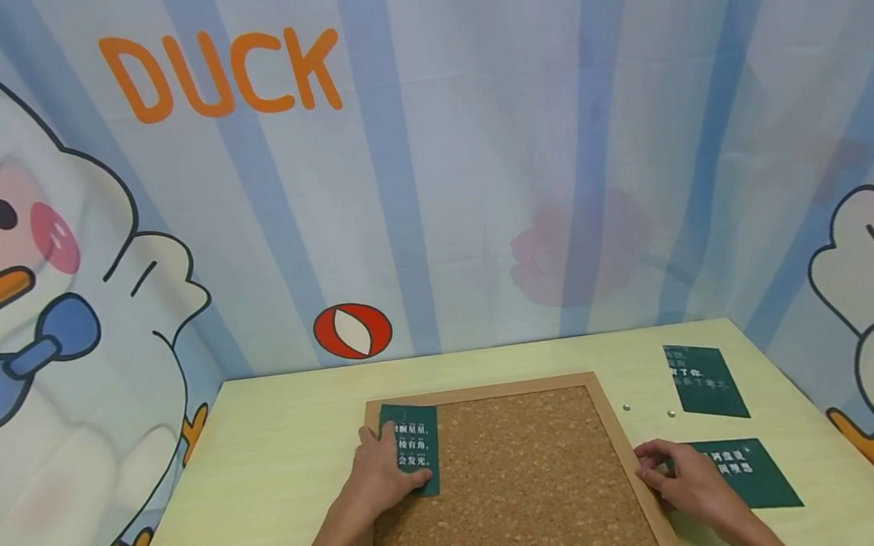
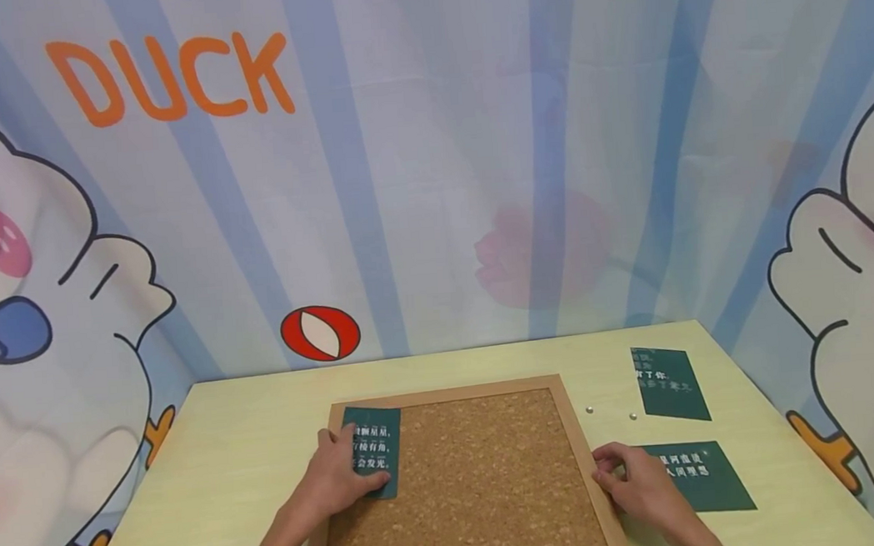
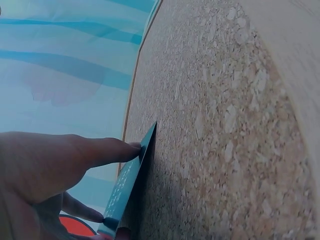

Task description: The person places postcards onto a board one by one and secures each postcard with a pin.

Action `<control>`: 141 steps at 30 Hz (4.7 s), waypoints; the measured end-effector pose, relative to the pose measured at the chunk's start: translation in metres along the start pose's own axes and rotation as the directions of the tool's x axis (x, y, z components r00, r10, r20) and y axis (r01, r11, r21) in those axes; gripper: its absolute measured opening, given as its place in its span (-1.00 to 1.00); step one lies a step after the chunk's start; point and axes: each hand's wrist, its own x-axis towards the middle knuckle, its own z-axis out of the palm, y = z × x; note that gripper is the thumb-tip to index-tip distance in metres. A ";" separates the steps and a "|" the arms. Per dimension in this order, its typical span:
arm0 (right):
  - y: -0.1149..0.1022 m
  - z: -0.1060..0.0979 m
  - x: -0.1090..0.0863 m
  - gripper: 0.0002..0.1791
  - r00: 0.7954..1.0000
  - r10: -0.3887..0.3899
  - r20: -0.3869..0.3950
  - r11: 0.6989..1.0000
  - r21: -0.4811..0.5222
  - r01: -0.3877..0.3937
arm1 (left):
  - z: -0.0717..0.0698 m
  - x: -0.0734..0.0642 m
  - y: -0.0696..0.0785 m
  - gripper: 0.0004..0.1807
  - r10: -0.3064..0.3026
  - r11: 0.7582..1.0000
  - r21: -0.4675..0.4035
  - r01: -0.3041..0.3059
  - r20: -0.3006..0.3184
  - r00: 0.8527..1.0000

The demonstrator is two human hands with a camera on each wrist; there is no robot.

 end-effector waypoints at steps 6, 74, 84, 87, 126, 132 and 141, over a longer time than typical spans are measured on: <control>0.001 0.000 0.001 -0.68 1.000 0.006 0.004 1.000 0.005 -0.006 | -0.002 -0.004 0.001 0.13 0.007 0.997 0.071 -0.007 -0.004 1.000; 0.001 0.000 -0.001 -0.67 1.000 -0.006 0.006 1.000 -0.005 0.006 | -0.011 -0.007 -0.016 -0.04 -0.030 0.999 0.037 0.029 0.026 0.999; 0.001 0.000 -0.001 -0.67 1.000 -0.005 0.005 1.000 0.002 0.005 | -0.011 -0.006 -0.016 -0.03 -0.037 0.999 0.037 0.035 0.052 0.998; 0.001 0.000 -0.001 -0.67 1.000 -0.008 0.005 1.000 0.002 0.008 | -0.011 -0.007 -0.016 -0.02 -0.034 0.999 0.042 0.031 0.052 0.998; -0.008 -0.030 0.011 -0.52 0.959 -0.268 -0.090 0.929 -0.286 0.233 | -0.010 -0.009 -0.019 -0.04 -0.003 1.000 0.008 0.002 0.040 0.999; -0.009 -0.039 0.022 -0.43 0.913 -0.389 -0.121 0.839 -0.457 0.296 | -0.010 -0.008 -0.020 -0.03 -0.008 1.000 0.007 0.007 0.043 0.999; -0.004 -0.038 0.039 -0.50 0.919 -0.394 -0.026 0.785 -0.529 0.322 | -0.008 -0.008 -0.022 -0.02 -0.010 1.000 0.003 0.010 0.042 0.999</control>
